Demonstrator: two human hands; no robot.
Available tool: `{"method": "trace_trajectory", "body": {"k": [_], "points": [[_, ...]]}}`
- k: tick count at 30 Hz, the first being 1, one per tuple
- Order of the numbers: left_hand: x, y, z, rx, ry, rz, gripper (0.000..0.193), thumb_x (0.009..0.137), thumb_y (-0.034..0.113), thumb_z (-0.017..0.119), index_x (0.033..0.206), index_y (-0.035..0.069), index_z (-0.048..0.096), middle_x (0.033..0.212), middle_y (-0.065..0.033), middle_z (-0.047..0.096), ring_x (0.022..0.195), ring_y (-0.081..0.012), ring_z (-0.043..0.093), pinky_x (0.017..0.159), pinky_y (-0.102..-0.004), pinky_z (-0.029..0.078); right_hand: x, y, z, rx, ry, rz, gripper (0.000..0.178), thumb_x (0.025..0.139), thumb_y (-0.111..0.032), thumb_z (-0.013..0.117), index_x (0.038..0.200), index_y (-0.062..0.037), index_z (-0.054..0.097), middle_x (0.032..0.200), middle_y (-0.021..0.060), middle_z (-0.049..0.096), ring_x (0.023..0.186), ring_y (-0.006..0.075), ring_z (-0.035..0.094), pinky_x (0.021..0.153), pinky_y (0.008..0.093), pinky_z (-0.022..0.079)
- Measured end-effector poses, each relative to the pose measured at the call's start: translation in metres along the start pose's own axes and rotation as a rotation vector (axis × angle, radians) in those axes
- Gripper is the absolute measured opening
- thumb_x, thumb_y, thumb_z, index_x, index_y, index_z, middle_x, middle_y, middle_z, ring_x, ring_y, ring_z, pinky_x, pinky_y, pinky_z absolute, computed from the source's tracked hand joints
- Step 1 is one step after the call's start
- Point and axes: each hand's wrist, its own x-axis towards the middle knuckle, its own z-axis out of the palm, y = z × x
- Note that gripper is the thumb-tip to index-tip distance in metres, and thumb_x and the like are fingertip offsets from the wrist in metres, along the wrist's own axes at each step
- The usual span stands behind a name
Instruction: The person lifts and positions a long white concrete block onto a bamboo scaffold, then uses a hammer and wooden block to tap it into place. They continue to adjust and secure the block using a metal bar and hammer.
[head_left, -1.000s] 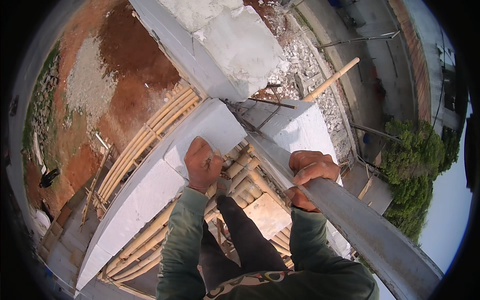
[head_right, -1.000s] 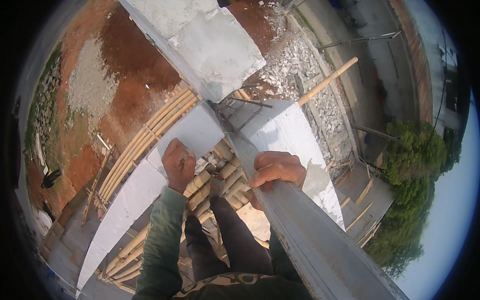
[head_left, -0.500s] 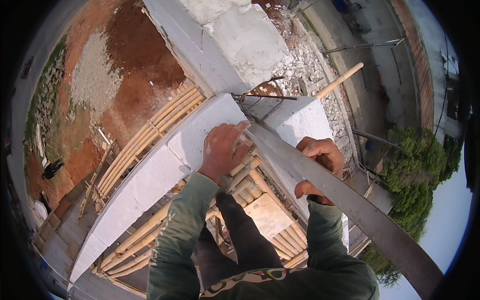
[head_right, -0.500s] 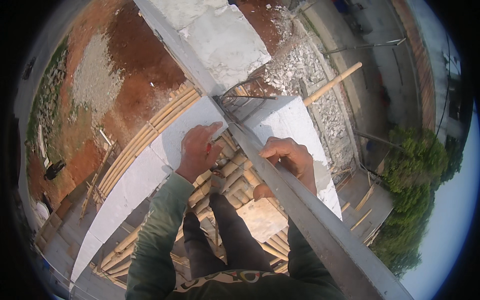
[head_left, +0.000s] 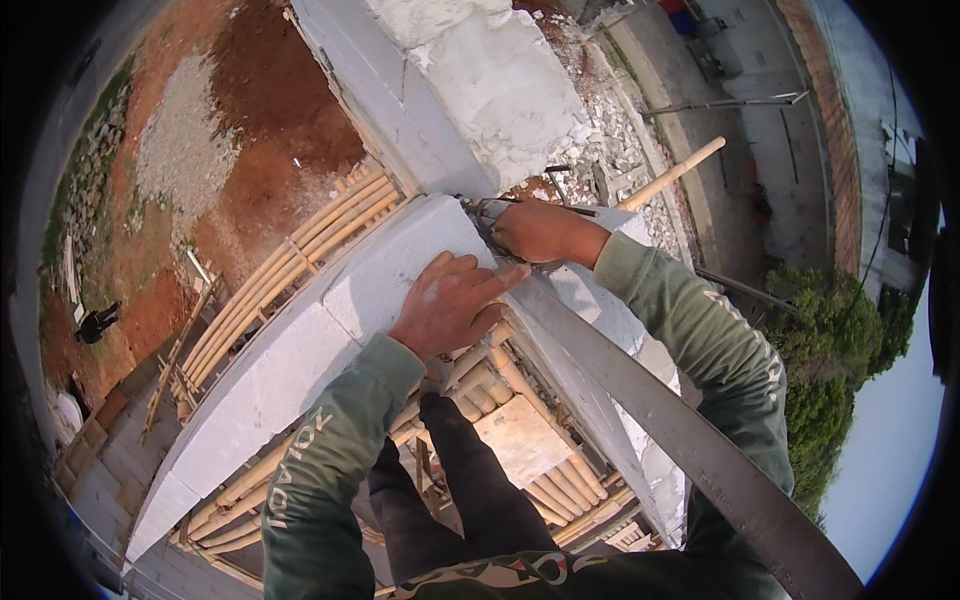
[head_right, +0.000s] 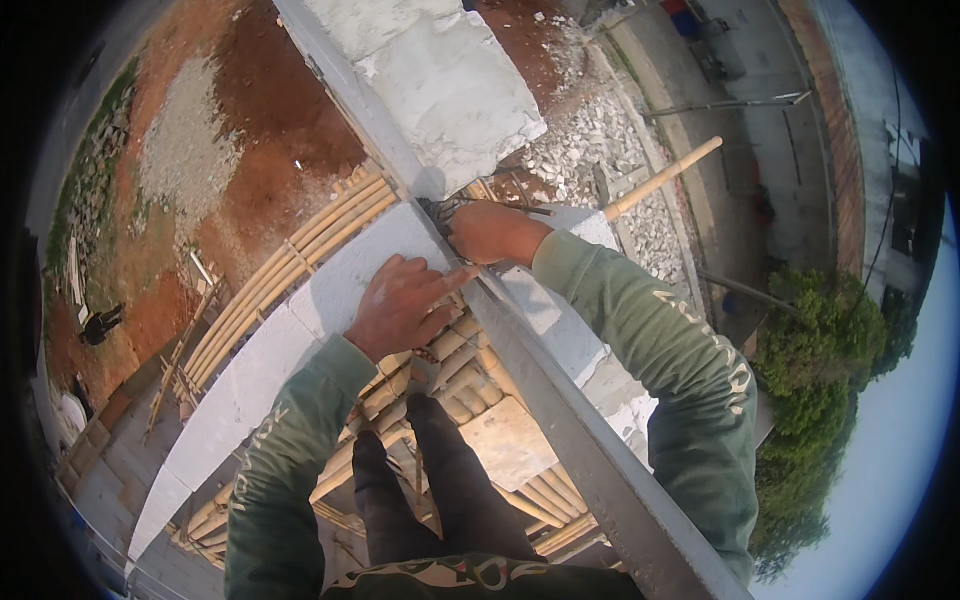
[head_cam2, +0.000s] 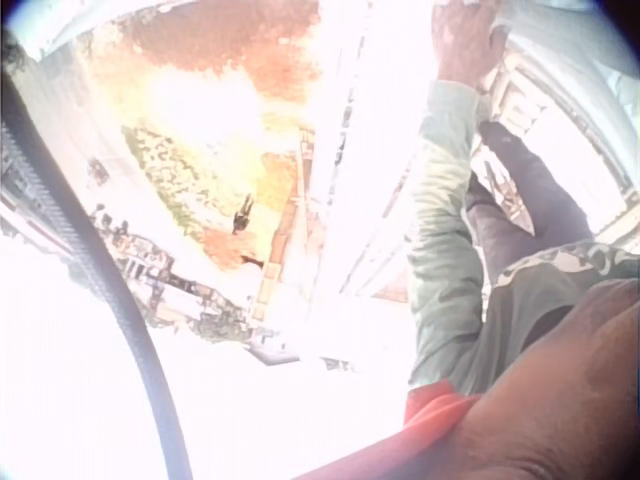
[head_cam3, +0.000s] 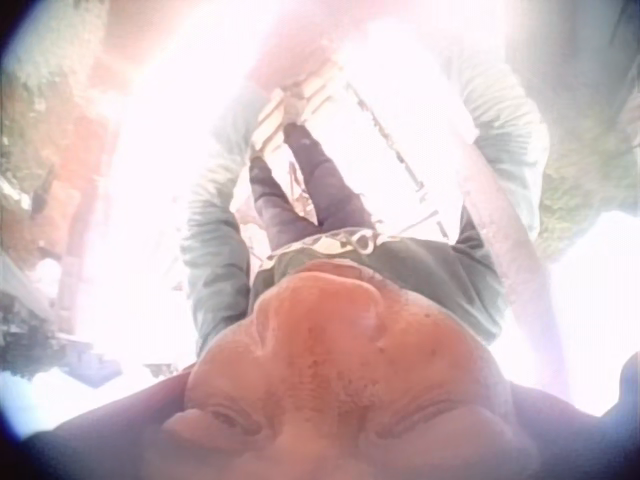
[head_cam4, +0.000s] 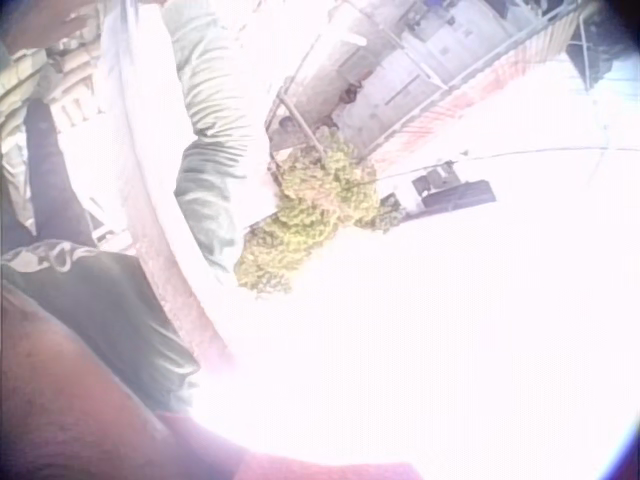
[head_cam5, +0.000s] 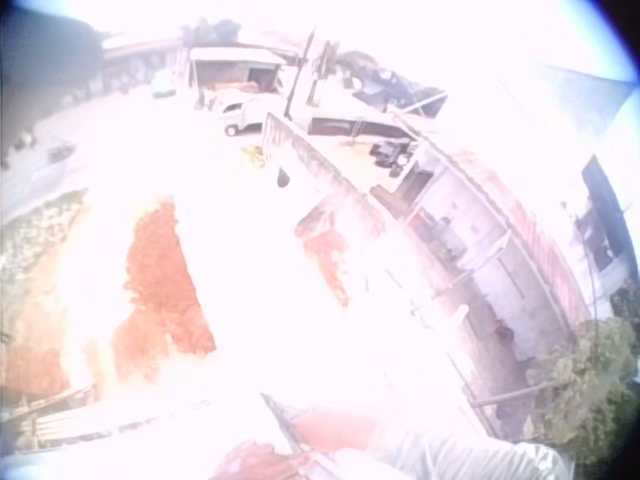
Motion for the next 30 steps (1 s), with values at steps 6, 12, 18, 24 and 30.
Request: {"method": "trace_trajectory", "body": {"k": [6, 12, 18, 24, 30], "points": [[0.002, 0.000, -0.002, -0.010, -0.015, -0.006, 0.056, 0.076, 0.016, 0.069, 0.132, 0.017, 0.058, 0.067, -0.0020, 0.052, 0.071, -0.0209, 0.053, 0.071, -0.0360, 0.039, 0.013, 0.015, 0.023, 0.457, 0.067, 0.155, 0.030, 0.089, -0.028, 0.058, 0.086, -0.0018, 0.072, 0.085, 0.0212, 0.066, 0.083, 0.0395, 0.064, 0.076, 0.0465, 0.050], [0.002, 0.001, 0.000, -0.005, 0.003, -0.019, 0.054, 0.076, 0.016, 0.069, 0.129, 0.017, 0.060, 0.066, -0.0017, 0.051, 0.070, -0.0200, 0.052, 0.070, -0.0355, 0.039, 0.012, 0.017, 0.029, 0.314, 0.179, 0.014, 0.040, 0.088, -0.037, 0.059, 0.087, 0.0025, 0.069, 0.087, 0.0240, 0.066, 0.084, 0.0401, 0.063, 0.076, 0.0450, 0.049], [0.003, 0.002, 0.001, -0.017, 0.047, -0.046, 0.045, 0.074, 0.014, 0.069, 0.119, 0.015, 0.065, 0.063, -0.0006, 0.049, 0.068, -0.0191, 0.051, 0.068, -0.0351, 0.038, 0.016, 0.020, 0.036, 0.199, 0.204, 0.045, 0.037, 0.090, -0.034, 0.059, 0.081, 0.0011, 0.070, 0.086, 0.0219, 0.065, 0.085, 0.0409, 0.064, 0.077, 0.0479, 0.050], [0.003, 0.002, 0.004, -0.099, 0.080, -0.079, 0.042, 0.072, 0.008, 0.066, 0.113, 0.015, 0.069, 0.061, -0.0044, 0.043, 0.058, -0.0240, 0.042, 0.061, -0.0388, 0.035, 0.017, 0.013, 0.036, 0.343, 0.172, 0.203, 0.036, 0.087, -0.033, 0.061, 0.083, 0.0015, 0.069, 0.083, 0.0228, 0.065, 0.083, 0.0405, 0.063, 0.078, 0.0459, 0.050], [0.004, 0.000, 0.003, -0.087, 0.090, -0.058, 0.043, 0.070, 0.007, 0.064, 0.113, 0.014, 0.069, 0.058, -0.0038, 0.044, 0.056, -0.0228, 0.045, 0.060, -0.0383, 0.037, -0.004, 0.010, 0.015, 0.185, 0.196, 0.085, 0.019, 0.083, -0.019, 0.057, 0.084, -0.0062, 0.071, 0.082, 0.0182, 0.067, 0.082, 0.0357, 0.066, 0.077, 0.0439, 0.051]]}}
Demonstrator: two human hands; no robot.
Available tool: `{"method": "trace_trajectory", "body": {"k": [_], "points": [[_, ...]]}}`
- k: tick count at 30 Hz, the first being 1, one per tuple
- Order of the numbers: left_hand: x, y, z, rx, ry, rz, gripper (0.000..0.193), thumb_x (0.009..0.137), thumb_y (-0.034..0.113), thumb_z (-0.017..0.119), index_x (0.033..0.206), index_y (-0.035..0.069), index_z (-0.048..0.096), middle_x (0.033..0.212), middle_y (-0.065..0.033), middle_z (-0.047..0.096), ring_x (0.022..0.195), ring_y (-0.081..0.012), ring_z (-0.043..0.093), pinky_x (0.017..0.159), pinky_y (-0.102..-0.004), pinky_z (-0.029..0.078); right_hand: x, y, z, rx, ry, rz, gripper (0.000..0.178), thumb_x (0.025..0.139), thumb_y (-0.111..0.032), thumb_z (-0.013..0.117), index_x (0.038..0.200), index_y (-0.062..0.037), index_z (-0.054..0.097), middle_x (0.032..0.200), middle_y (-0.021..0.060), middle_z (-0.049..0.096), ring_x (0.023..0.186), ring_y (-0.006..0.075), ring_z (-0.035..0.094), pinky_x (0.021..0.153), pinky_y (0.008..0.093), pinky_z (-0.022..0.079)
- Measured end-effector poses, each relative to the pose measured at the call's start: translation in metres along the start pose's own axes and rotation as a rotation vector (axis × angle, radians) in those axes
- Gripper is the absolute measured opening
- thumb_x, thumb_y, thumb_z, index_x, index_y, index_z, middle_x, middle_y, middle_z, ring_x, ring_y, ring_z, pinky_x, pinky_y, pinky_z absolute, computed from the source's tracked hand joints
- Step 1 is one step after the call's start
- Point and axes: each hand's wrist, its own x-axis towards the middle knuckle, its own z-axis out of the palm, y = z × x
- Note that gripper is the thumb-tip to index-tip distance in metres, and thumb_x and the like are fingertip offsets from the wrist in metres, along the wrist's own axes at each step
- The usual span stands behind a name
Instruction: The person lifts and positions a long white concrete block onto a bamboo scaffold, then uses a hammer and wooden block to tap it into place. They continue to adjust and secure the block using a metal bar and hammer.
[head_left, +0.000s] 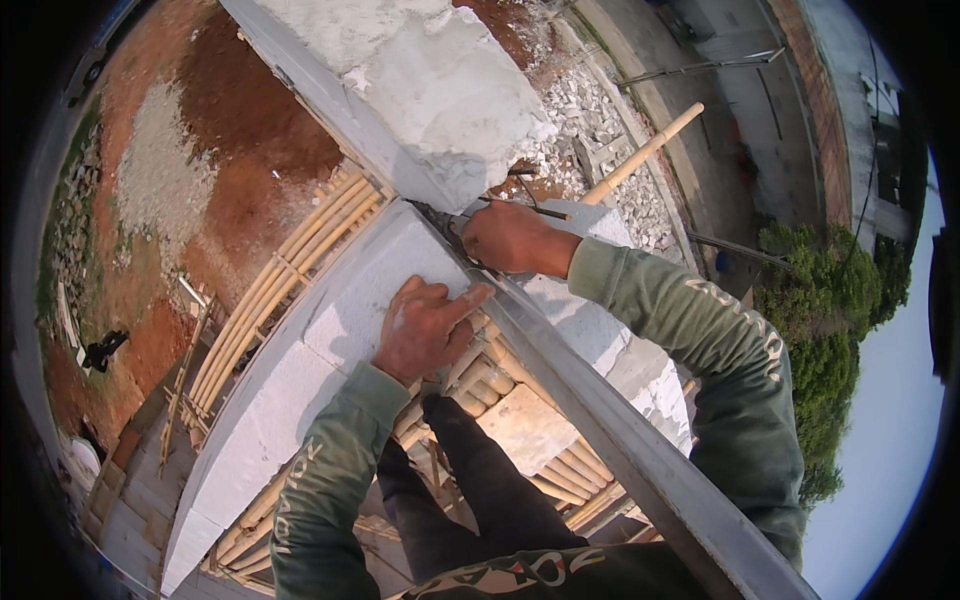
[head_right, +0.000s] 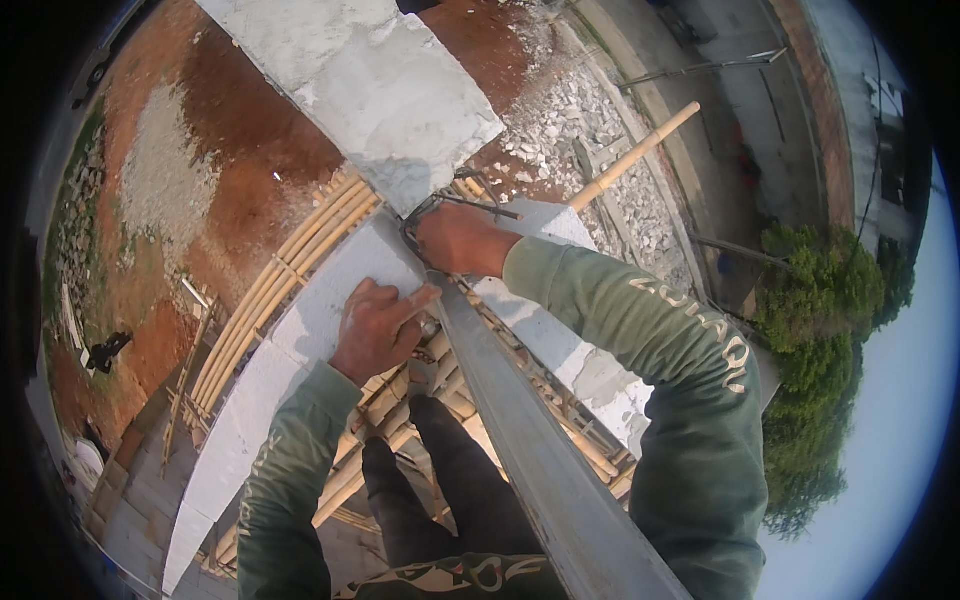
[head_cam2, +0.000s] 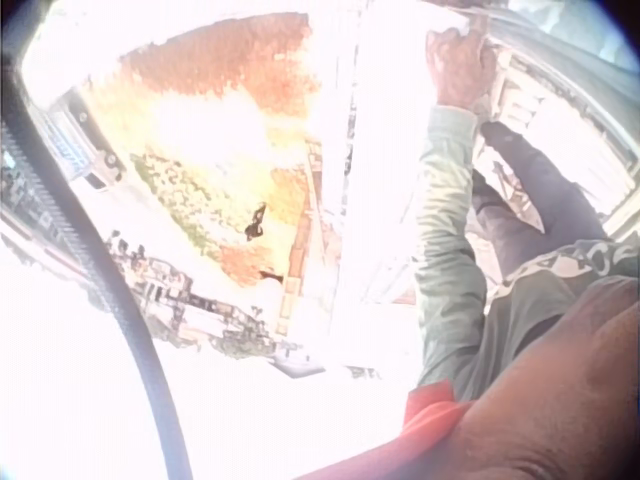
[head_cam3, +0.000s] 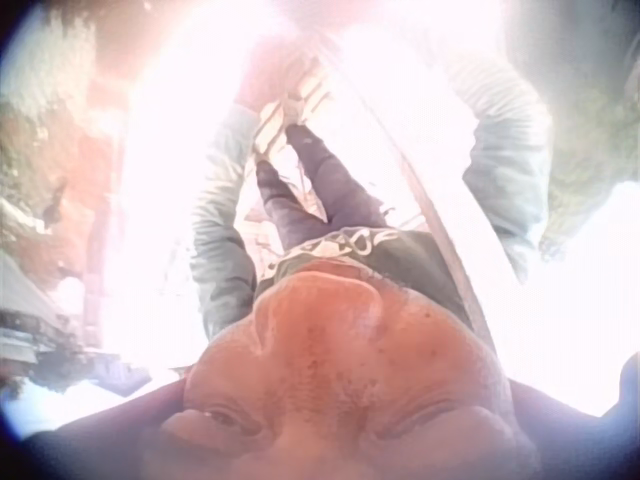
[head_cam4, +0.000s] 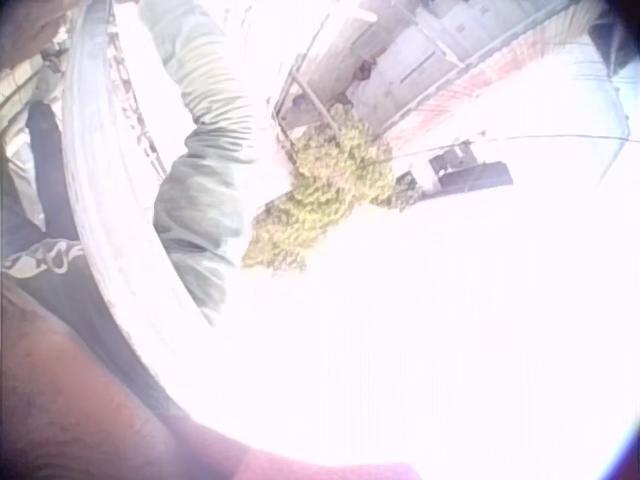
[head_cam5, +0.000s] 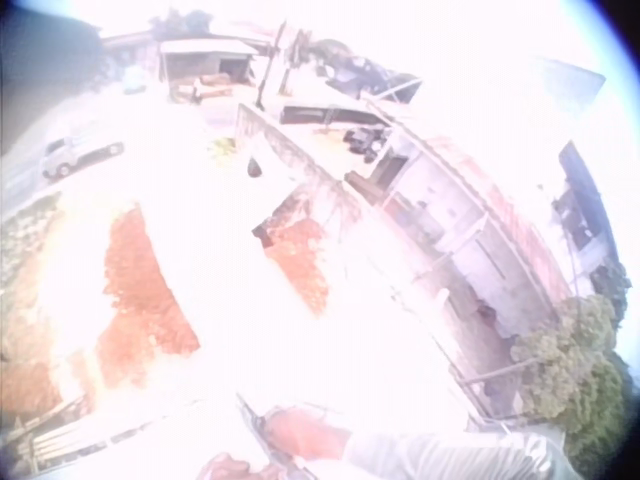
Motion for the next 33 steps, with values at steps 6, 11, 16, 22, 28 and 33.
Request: {"method": "trace_trajectory", "body": {"k": [6, 11, 16, 22, 28, 33], "points": [[0.001, 0.000, -0.002, -0.025, -0.001, -0.002, 0.048, 0.065, 0.005, 0.060, 0.111, 0.014, 0.071, 0.057, -0.0049, 0.044, 0.054, -0.0241, 0.044, 0.059, -0.0385, 0.038, -0.003, 0.002, -0.005, 0.064, -0.143, -0.077, 0.018, 0.078, -0.014, 0.060, 0.088, -0.0146, 0.074, 0.085, 0.0125, 0.070, 0.083, 0.0323, 0.067, 0.070, 0.0425, 0.052], [0.003, -0.001, -0.001, -0.023, 0.000, 0.018, 0.049, 0.064, 0.004, 0.060, 0.111, 0.014, 0.071, 0.056, -0.0035, 0.044, 0.052, -0.0229, 0.043, 0.059, -0.0373, 0.037, 0.000, 0.007, -0.006, 0.030, -0.203, -0.177, 0.019, 0.079, -0.016, 0.058, 0.088, -0.0114, 0.074, 0.084, 0.0122, 0.070, 0.082, 0.0329, 0.067, 0.068, 0.0442, 0.052], [0.002, -0.003, -0.001, 0.027, -0.038, 0.027, 0.049, 0.068, 0.008, 0.064, 0.116, 0.017, 0.069, 0.055, -0.0012, 0.044, 0.055, -0.0193, 0.047, 0.062, -0.0358, 0.038, 0.008, 0.004, -0.010, -0.075, -0.376, -0.067, 0.026, 0.077, -0.007, 0.057, 0.094, -0.0141, 0.075, 0.100, 0.0113, 0.065, 0.092, 0.0318, 0.065, 0.075, 0.0407, 0.052], [0.001, -0.006, 0.003, 0.001, -0.044, 0.012, 0.050, 0.068, 0.007, 0.063, 0.117, 0.017, 0.068, 0.056, -0.0022, 0.042, 0.054, -0.0203, 0.045, 0.061, -0.0364, 0.037, 0.011, 0.000, -0.025, -0.112, -0.492, -0.153, 0.025, 0.082, -0.022, 0.060, 0.091, -0.0024, 0.073, 0.089, 0.0175, 0.069, 0.086, 0.0335, 0.067, 0.072, 0.0432, 0.052], [0.000, -0.007, 0.003, -0.012, -0.042, 0.018, 0.049, 0.069, 0.007, 0.063, 0.117, 0.017, 0.068, 0.056, -0.0018, 0.042, 0.054, -0.0201, 0.045, 0.061, -0.0363, 0.036, 0.016, -0.001, -0.020, -0.142, -0.378, 0.009, 0.026, 0.080, -0.012, 0.055, 0.099, -0.0057, 0.072, 0.101, 0.0176, 0.068, 0.092, 0.0344, 0.066, 0.077, 0.0434, 0.053], [0.000, -0.006, 0.002, -0.017, -0.051, 0.014, 0.049, 0.070, 0.008, 0.063, 0.118, 0.017, 0.068, 0.055, -0.0010, 0.043, 0.055, -0.0196, 0.045, 0.061, -0.0362, 0.036, 0.019, 0.011, 0.024, 0.058, -0.187, 0.055, 0.025, 0.085, -0.013, 0.051, 0.092, 0.0007, 0.070, 0.097, 0.0235, 0.067, 0.095, 0.0392, 0.065, 0.084, 0.0453, 0.051]]}}
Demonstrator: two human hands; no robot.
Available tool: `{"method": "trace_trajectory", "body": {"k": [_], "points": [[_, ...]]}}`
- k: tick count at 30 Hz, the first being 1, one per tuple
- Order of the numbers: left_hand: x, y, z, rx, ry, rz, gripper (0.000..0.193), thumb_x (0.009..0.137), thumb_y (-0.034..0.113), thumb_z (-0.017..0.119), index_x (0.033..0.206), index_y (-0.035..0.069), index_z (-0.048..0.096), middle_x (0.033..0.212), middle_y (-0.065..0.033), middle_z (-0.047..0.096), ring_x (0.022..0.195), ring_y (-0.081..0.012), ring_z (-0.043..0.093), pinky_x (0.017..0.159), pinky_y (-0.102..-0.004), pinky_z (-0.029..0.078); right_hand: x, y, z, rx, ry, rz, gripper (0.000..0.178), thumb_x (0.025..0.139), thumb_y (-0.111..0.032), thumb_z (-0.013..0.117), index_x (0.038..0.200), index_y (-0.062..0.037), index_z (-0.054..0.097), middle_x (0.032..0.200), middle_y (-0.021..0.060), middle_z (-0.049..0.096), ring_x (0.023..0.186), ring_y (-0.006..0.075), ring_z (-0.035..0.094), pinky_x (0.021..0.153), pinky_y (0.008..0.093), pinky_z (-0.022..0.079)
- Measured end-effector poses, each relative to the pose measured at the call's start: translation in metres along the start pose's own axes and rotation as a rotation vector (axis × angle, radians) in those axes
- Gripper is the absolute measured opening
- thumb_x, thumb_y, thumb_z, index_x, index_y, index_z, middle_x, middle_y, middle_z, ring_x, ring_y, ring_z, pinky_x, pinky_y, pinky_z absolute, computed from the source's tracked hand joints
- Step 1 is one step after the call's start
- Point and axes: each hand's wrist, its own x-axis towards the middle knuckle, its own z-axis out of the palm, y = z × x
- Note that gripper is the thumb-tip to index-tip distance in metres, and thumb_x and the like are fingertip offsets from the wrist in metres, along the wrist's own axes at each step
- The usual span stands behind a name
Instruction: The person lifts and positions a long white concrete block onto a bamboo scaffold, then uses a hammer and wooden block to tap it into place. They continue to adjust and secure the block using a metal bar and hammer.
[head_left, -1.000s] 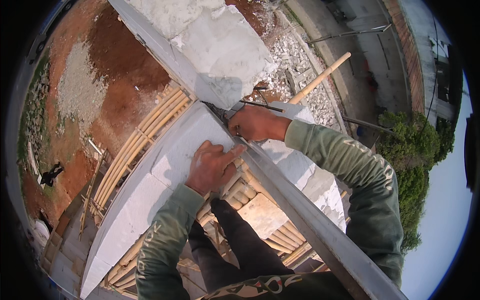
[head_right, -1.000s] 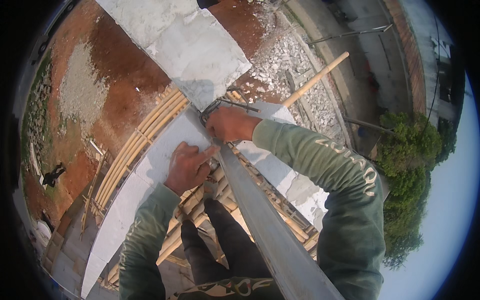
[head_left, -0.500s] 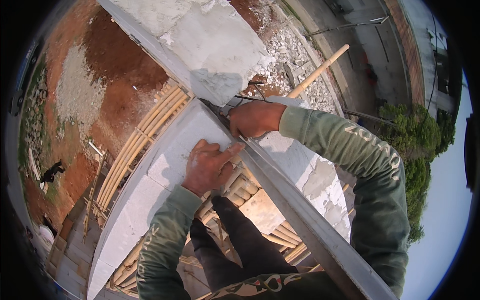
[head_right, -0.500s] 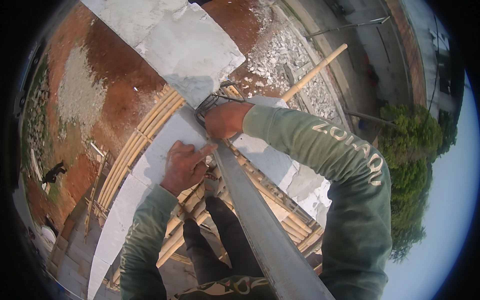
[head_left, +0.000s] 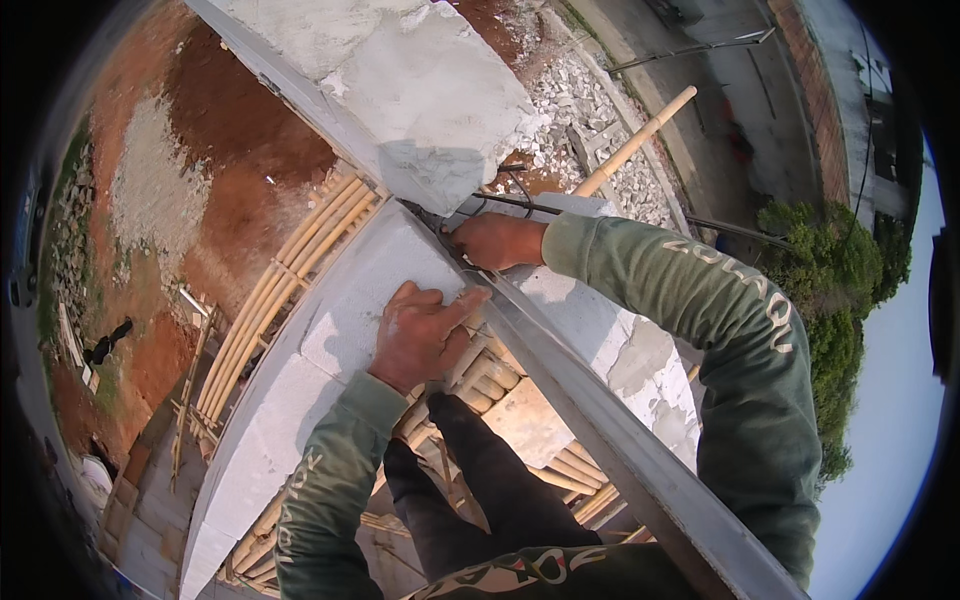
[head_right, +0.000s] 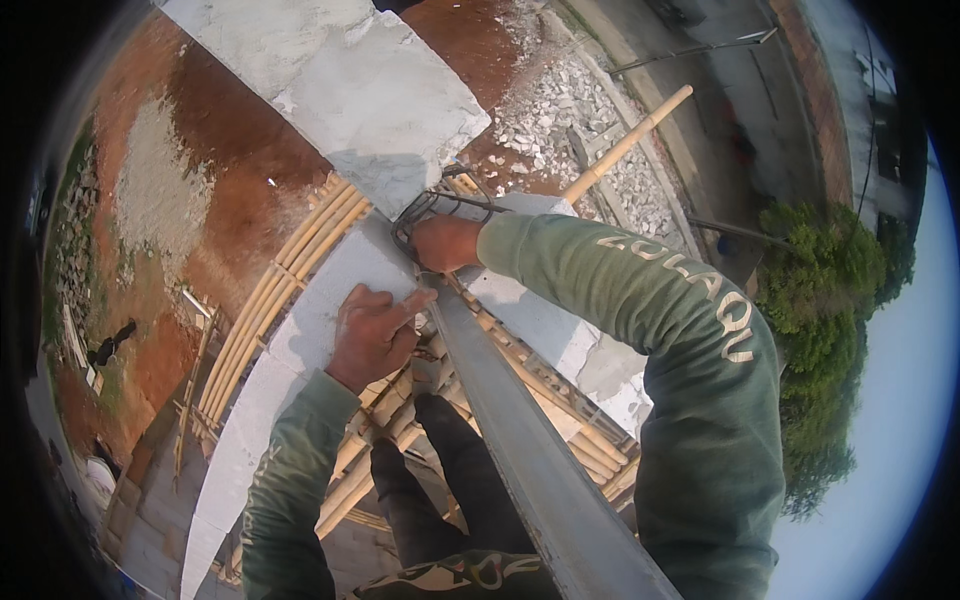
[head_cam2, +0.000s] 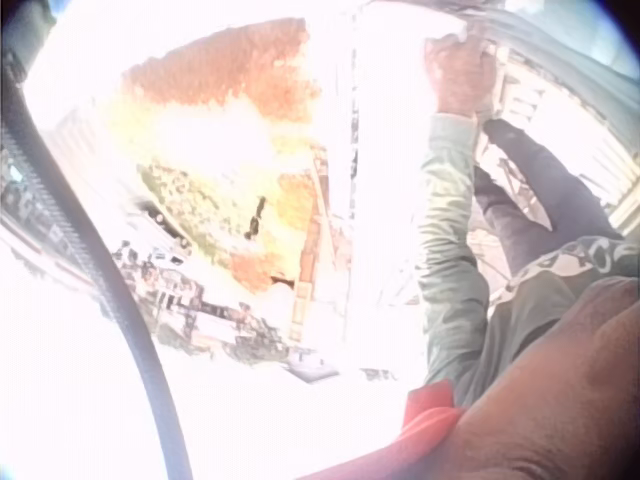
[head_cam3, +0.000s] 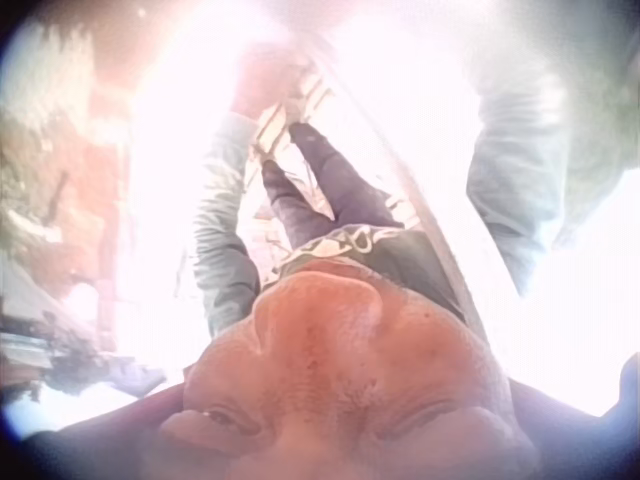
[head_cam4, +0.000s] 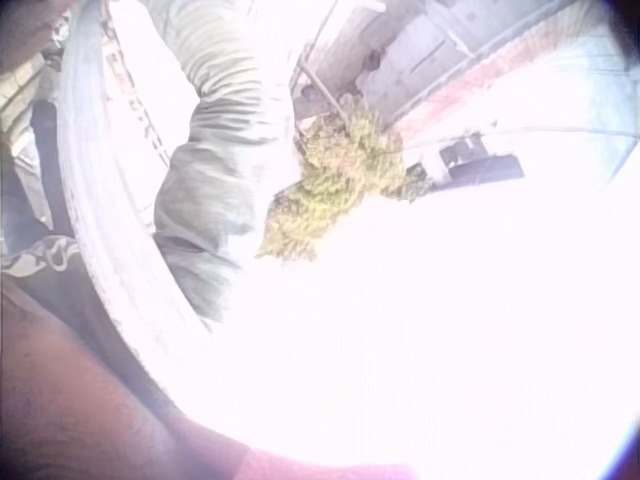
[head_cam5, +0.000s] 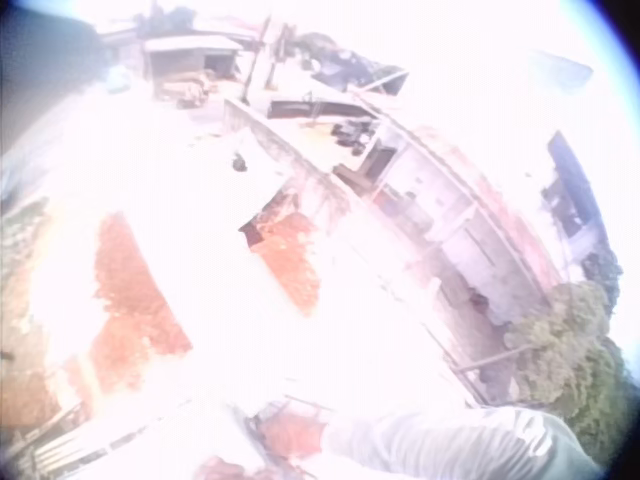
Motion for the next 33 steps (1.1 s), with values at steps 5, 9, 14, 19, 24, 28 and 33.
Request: {"method": "trace_trajectory", "body": {"k": [5, 9, 14, 19, 24, 28, 33], "points": [[0.001, 0.001, -0.002, -0.006, 0.005, 0.007, 0.048, 0.070, 0.009, 0.064, 0.118, 0.017, 0.068, 0.055, -0.0009, 0.043, 0.055, -0.0194, 0.046, 0.060, -0.0360, 0.036, 0.033, 0.015, -0.004, -0.077, -0.223, -0.019, 0.031, 0.078, -0.023, 0.062, 0.098, -0.0016, 0.072, 0.102, 0.0199, 0.069, 0.096, 0.0346, 0.066, 0.080, 0.0451, 0.052], [0.001, 0.002, -0.003, 0.030, 0.007, 0.014, 0.048, 0.070, 0.009, 0.065, 0.117, 0.017, 0.068, 0.055, -0.0010, 0.042, 0.055, -0.0192, 0.046, 0.060, -0.0359, 0.036, 0.036, 0.011, -0.018, -0.125, -0.334, 0.049, 0.040, 0.076, -0.032, 0.064, 0.105, -0.0054, 0.071, 0.101, 0.0187, 0.069, 0.093, 0.0364, 0.064, 0.079, 0.0455, 0.049], [0.001, 0.002, -0.001, 0.031, 0.008, 0.008, 0.049, 0.069, 0.009, 0.063, 0.117, 0.017, 0.068, 0.054, -0.0011, 0.041, 0.054, -0.0191, 0.045, 0.060, -0.0359, 0.036, 0.037, 0.011, -0.030, 0.025, -0.465, 0.002, 0.043, 0.071, -0.032, 0.068, 0.105, -0.0058, 0.071, 0.099, 0.0173, 0.069, 0.092, 0.0332, 0.065, 0.078, 0.0445, 0.048], [0.002, 0.001, -0.001, 0.023, 0.002, 0.021, 0.051, 0.068, 0.007, 0.062, 0.118, 0.016, 0.068, 0.054, -0.0015, 0.040, 0.054, -0.0192, 0.044, 0.059, -0.0361, 0.035, 0.049, 0.020, -0.016, -0.104, -0.412, 0.082, 0.043, 0.071, -0.029, 0.067, 0.108, -0.0065, 0.070, 0.100, 0.0166, 0.069, 0.092, 0.0348, 0.064, 0.078, 0.0459, 0.048], [0.002, 0.001, -0.001, 0.049, 0.012, 0.024, 0.052, 0.066, 0.005, 0.060, 0.117, 0.014, 0.068, 0.056, -0.0023, 0.042, 0.053, -0.0207, 0.043, 0.059, -0.0365, 0.035, 0.047, 0.025, -0.001, -0.100, -0.196, 0.018, 0.034, 0.079, -0.029, 0.064, 0.103, -0.0063, 0.073, 0.105, 0.0174, 0.069, 0.095, 0.0338, 0.065, 0.079, 0.0451, 0.052], [0.002, 0.003, 0.000, 0.007, 0.026, 0.011, 0.054, 0.065, 0.001, 0.058, 0.117, 0.012, 0.068, 0.058, -0.0033, 0.046, 0.053, -0.0227, 0.042, 0.060, -0.0369, 0.034, 0.023, 0.022, -0.008, -0.094, -0.181, -0.055, 0.031, 0.084, -0.023, 0.054, 0.107, -0.0083, 0.070, 0.106, 0.0167, 0.067, 0.099, 0.0321, 0.063, 0.083, 0.0428, 0.049], [0.000, 0.002, 0.002, 0.010, 0.012, -0.004, 0.057, 0.065, 0.000, 0.056, 0.119, 0.011, 0.067, 0.058, -0.0035, 0.047, 0.055, -0.0228, 0.043, 0.061, -0.0368, 0.035, 0.008, 0.006, -0.026, -0.014, -0.310, 0.049, 0.029, 0.082, -0.016, 0.053, 0.103, -0.0051, 0.070, 0.104, 0.0187, 0.067, 0.097, 0.0309, 0.063, 0.082, 0.0424, 0.049]]}}
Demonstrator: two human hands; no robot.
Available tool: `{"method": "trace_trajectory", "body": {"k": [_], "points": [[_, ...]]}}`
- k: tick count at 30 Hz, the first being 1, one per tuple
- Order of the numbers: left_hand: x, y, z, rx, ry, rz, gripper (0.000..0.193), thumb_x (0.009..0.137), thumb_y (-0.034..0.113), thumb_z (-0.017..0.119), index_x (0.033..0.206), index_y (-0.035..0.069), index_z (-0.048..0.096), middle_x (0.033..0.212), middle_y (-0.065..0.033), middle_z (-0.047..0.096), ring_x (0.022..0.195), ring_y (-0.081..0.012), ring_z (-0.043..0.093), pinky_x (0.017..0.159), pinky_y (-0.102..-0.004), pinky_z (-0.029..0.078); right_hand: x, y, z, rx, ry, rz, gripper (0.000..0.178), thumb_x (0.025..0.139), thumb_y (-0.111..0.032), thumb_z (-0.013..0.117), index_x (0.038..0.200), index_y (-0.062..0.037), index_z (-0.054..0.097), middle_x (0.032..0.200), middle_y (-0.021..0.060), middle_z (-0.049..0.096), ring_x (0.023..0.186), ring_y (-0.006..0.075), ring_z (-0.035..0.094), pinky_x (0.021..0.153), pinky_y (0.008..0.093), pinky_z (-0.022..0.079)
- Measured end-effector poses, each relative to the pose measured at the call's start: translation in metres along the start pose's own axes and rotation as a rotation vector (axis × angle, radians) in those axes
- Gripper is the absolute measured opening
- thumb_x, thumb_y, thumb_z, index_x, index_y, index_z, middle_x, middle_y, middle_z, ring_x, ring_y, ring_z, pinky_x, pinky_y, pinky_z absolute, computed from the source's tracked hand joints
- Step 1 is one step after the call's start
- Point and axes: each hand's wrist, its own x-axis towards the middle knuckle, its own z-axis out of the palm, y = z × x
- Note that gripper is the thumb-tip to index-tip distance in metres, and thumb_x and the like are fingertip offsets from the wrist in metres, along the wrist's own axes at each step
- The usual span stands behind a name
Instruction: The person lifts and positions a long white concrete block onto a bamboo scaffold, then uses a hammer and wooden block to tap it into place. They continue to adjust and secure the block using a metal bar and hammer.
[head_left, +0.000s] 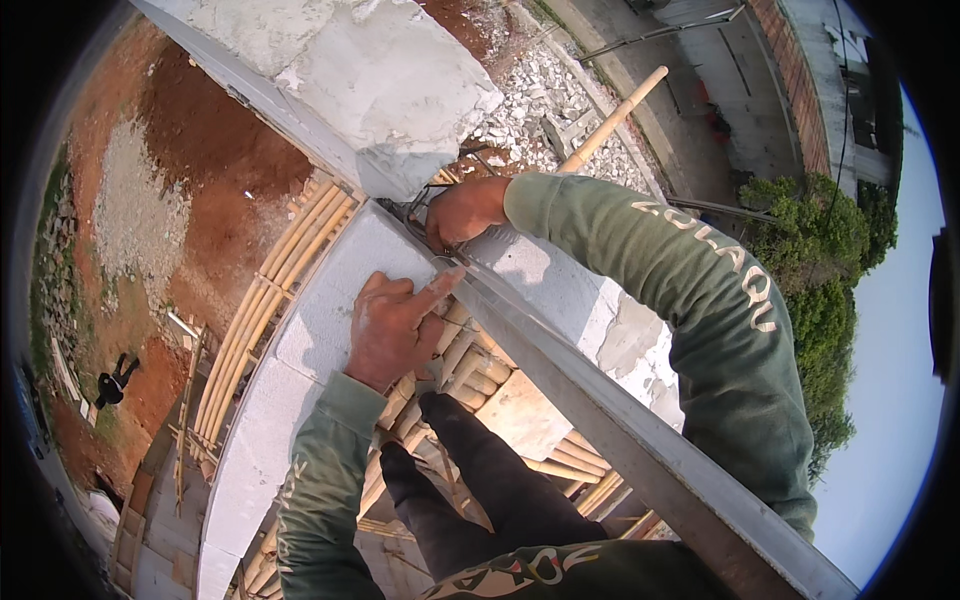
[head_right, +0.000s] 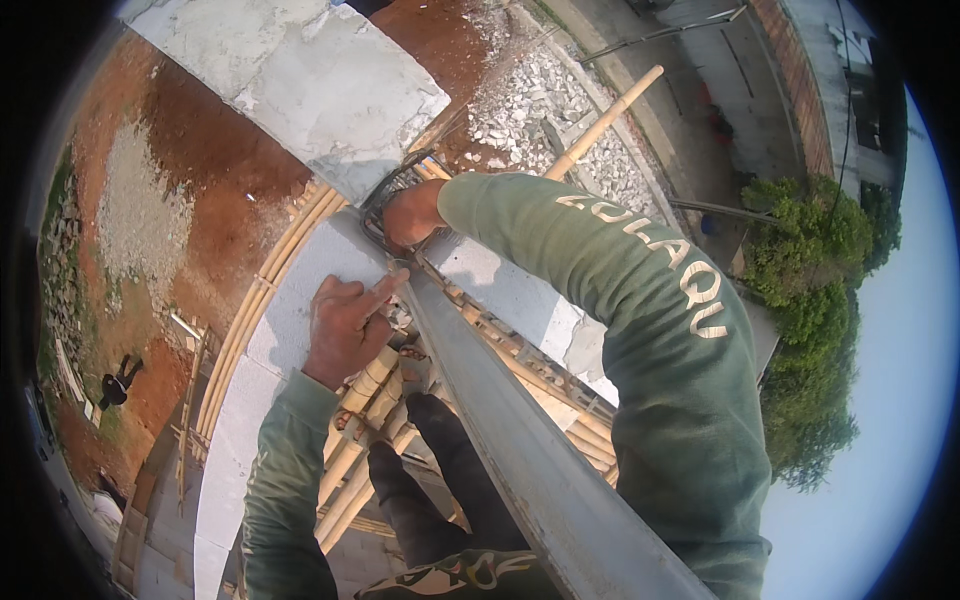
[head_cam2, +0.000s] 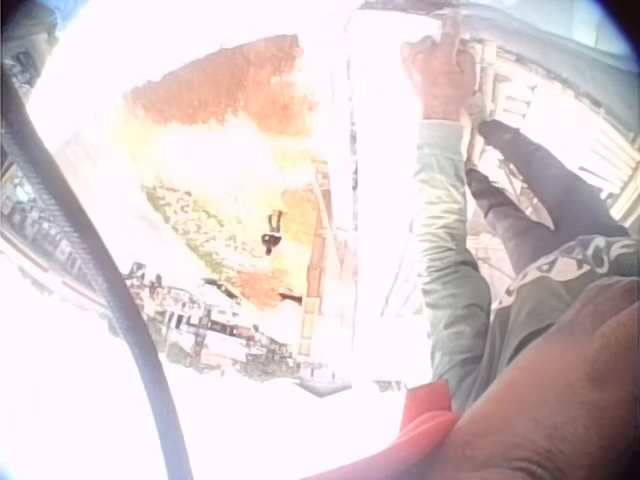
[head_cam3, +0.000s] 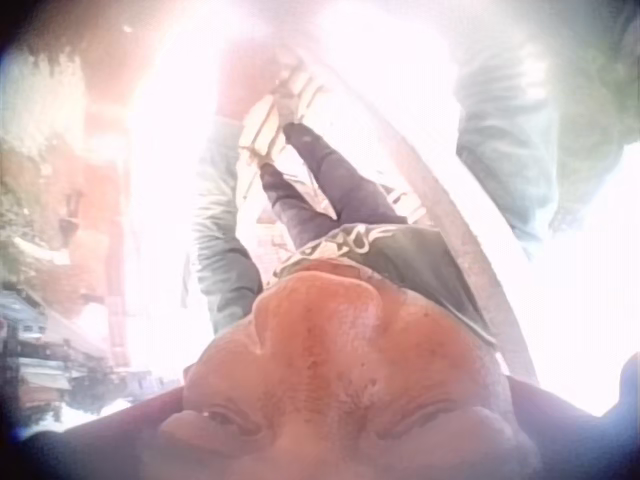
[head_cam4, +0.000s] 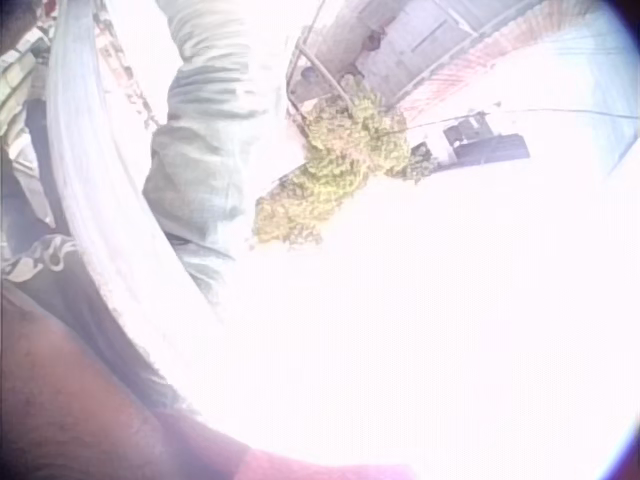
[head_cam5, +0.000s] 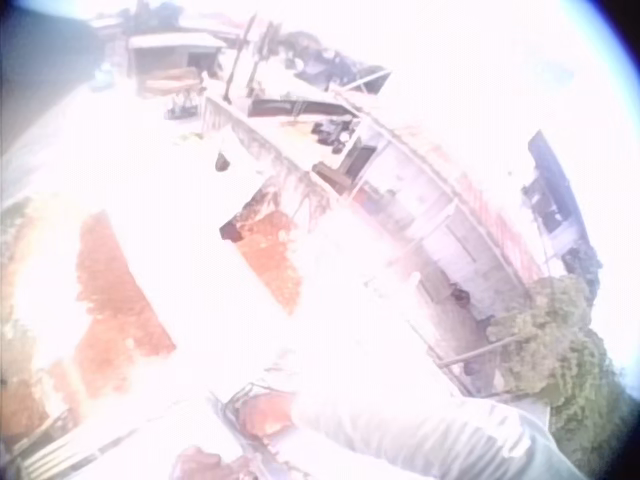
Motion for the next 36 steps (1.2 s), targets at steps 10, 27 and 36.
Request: {"method": "trace_trajectory", "body": {"k": [10, 27, 36], "points": [[-0.006, -0.005, 0.005, -0.097, 0.095, -0.011, 0.050, 0.064, 0.000, 0.056, 0.112, 0.004, 0.066, 0.064, -0.0064, 0.055, 0.060, -0.0265, 0.046, 0.060, -0.0385, 0.038, 0.042, 0.017, 0.009, -0.291, -0.066, -0.205, 0.025, 0.081, -0.013, 0.053, 0.095, 0.0014, 0.069, 0.096, 0.0190, 0.067, 0.089, 0.0320, 0.064, 0.076, 0.0425, 0.049], [-0.002, -0.010, -0.001, -0.095, 0.227, 0.059, 0.008, 0.061, 0.009, 0.065, 0.064, 0.006, 0.059, 0.053, -0.0054, 0.043, 0.048, -0.0246, 0.039, 0.052, -0.0374, 0.031, -0.008, 0.006, -0.004, 0.226, 0.021, -0.044, 0.032, 0.072, -0.030, 0.067, 0.092, -0.0059, 0.074, 0.089, 0.0095, 0.071, 0.079, 0.0236, 0.065, 0.070, 0.0392, 0.048], [-0.002, -0.010, -0.001, -0.089, 0.234, 0.064, 0.010, 0.059, 0.010, 0.065, 0.067, 0.006, 0.060, 0.053, -0.0054, 0.043, 0.048, -0.0246, 0.039, 0.052, -0.0376, 0.031, 0.000, 0.003, 0.004, 0.547, -0.123, 0.048, 0.022, 0.078, -0.017, 0.060, 0.088, -0.0012, 0.073, 0.087, 0.0103, 0.070, 0.078, 0.0196, 0.064, 0.069, 0.0363, 0.049]]}}
